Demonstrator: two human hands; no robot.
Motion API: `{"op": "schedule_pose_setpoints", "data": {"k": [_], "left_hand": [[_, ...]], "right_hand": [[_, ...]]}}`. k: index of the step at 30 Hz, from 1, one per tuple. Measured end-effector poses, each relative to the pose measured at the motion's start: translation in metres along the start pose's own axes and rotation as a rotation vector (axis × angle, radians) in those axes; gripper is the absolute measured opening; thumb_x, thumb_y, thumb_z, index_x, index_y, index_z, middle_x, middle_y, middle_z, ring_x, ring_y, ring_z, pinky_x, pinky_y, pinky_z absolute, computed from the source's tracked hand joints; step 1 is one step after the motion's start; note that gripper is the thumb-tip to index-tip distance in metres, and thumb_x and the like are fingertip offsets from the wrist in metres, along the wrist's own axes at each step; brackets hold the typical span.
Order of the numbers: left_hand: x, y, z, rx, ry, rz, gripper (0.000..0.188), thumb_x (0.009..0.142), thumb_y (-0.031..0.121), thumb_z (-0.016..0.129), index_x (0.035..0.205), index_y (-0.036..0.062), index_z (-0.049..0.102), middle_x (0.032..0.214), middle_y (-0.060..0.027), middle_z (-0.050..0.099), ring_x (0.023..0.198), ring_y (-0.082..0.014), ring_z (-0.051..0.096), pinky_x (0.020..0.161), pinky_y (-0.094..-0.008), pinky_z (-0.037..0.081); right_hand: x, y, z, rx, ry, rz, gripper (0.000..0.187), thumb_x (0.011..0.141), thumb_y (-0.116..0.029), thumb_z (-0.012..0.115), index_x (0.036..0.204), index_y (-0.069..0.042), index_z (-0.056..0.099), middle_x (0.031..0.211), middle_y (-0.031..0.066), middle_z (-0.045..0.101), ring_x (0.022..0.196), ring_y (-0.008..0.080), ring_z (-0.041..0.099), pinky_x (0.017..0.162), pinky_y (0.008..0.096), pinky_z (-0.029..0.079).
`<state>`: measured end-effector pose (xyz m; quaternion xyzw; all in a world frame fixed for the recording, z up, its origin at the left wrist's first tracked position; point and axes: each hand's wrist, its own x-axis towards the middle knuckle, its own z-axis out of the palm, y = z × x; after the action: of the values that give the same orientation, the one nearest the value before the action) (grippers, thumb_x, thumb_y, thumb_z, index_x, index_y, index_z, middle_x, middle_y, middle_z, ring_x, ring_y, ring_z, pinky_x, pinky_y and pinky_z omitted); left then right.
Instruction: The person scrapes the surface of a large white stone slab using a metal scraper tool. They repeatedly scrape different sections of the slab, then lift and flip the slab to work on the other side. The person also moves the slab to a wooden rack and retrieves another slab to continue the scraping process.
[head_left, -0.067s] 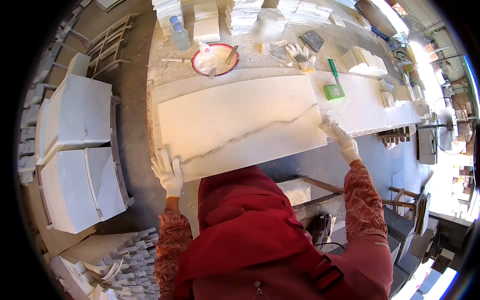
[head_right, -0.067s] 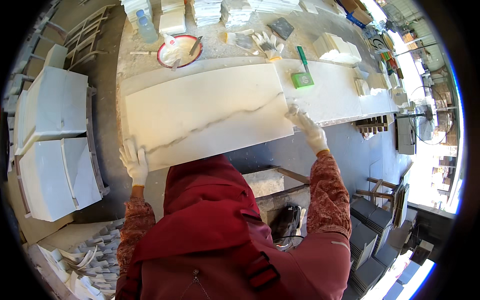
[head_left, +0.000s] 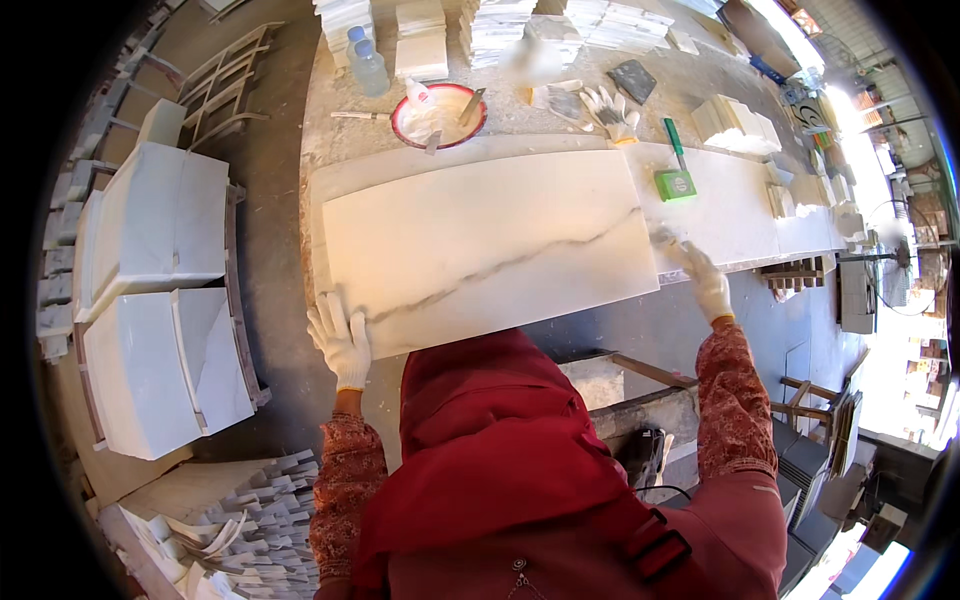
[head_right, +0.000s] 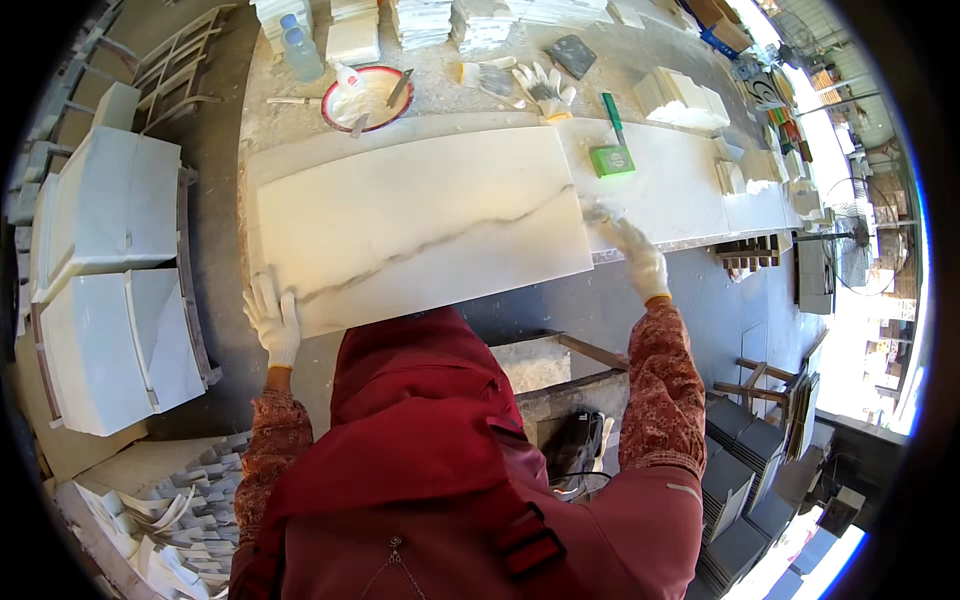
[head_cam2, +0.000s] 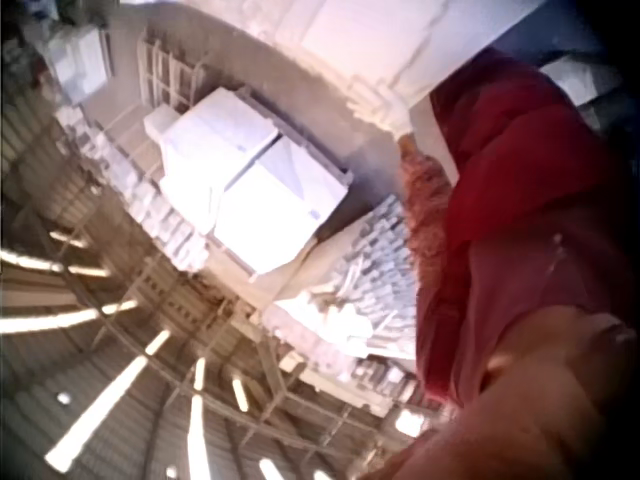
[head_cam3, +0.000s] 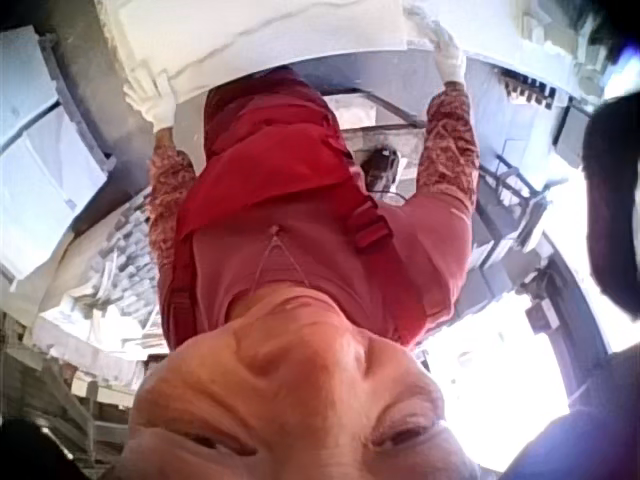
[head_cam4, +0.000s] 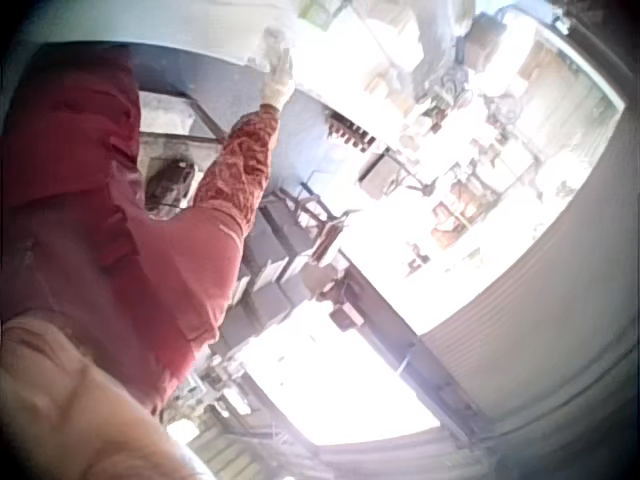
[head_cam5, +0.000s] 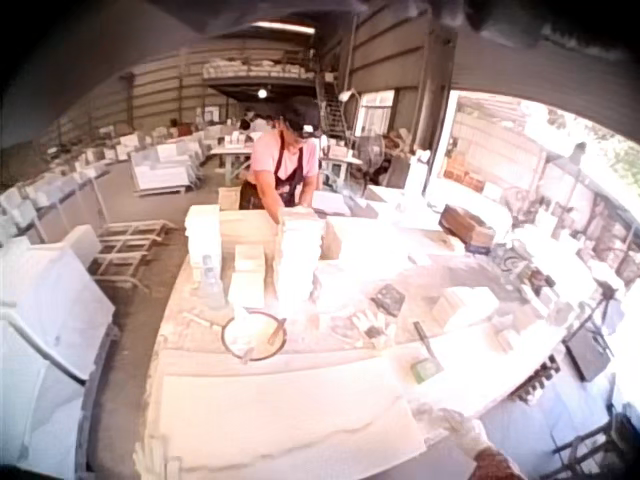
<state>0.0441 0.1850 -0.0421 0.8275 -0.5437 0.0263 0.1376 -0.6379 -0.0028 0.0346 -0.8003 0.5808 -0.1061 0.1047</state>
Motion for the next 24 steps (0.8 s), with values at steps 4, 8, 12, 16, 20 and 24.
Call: {"op": "schedule_pose_setpoints", "data": {"k": [4,8,12,16,20,24], "left_hand": [[0.014,0.021,-0.014,-0.09,0.041,0.04,0.061,0.097,0.04,0.051,0.149,0.0103,0.038,0.154,-0.0158,0.037,0.135,-0.0425,0.032,0.113,-0.0546,0.025],[0.011,0.02,-0.04,0.02,0.029,0.03,0.055,0.094,0.036,0.057,0.142,0.0104,0.048,0.149,-0.0169,0.041,0.133,-0.0423,0.036,0.111,-0.0559,0.027],[0.024,0.054,-0.059,0.084,-0.015,0.313,0.056,0.091,0.039,0.062,0.139,0.0107,0.056,0.148,-0.0194,0.044,0.138,-0.046,0.036,0.114,-0.0634,0.024],[0.02,0.05,-0.06,-0.142,-0.163,0.391,0.061,0.09,0.04,0.063,0.141,0.0091,0.052,0.149,-0.0203,0.043,0.14,-0.0439,0.034,0.115,-0.0619,0.023],[0.087,0.065,-0.063,-0.15,-0.152,0.558,0.059,0.089,0.041,0.062,0.136,0.0072,0.053,0.142,-0.0159,0.048,0.134,-0.0409,0.039,0.111,-0.0572,0.03],[0.158,0.048,-0.062,-0.11,-0.108,0.54,0.054,0.092,0.04,0.058,0.136,0.0098,0.052,0.143,-0.0149,0.046,0.133,-0.0416,0.039,0.11,-0.0565,0.032]], "right_hand": [[0.061,0.066,-0.031,0.506,0.273,0.322,0.07,0.088,-0.013,0.068,0.152,-0.016,0.04,0.143,0.0146,0.052,0.122,0.0393,0.057,0.095,0.0437,0.053],[0.129,-0.032,-0.022,-0.434,0.262,0.21,0.08,0.085,-0.029,0.074,0.153,-0.014,0.036,0.155,0.0118,0.04,0.14,0.0422,0.038,0.109,0.0501,0.041],[0.1,-0.087,0.077,-0.096,0.272,0.089,0.069,0.09,-0.042,0.067,0.149,-0.012,0.046,0.154,0.0222,0.038,0.14,0.0453,0.035,0.115,0.0526,0.031],[0.078,-0.224,0.127,-0.137,0.222,0.065,0.056,0.094,-0.036,0.057,0.143,-0.009,0.053,0.148,0.0254,0.044,0.136,0.0501,0.038,0.115,0.0605,0.026],[0.073,-0.219,0.111,-0.06,0.34,0.132,0.047,0.093,-0.031,0.059,0.134,-0.008,0.062,0.143,0.0233,0.052,0.135,0.0463,0.043,0.115,0.0554,0.029],[0.074,-0.224,0.108,-0.049,0.333,0.155,0.045,0.092,-0.031,0.059,0.132,-0.009,0.063,0.141,0.0224,0.054,0.134,0.0456,0.045,0.115,0.0554,0.03]]}}
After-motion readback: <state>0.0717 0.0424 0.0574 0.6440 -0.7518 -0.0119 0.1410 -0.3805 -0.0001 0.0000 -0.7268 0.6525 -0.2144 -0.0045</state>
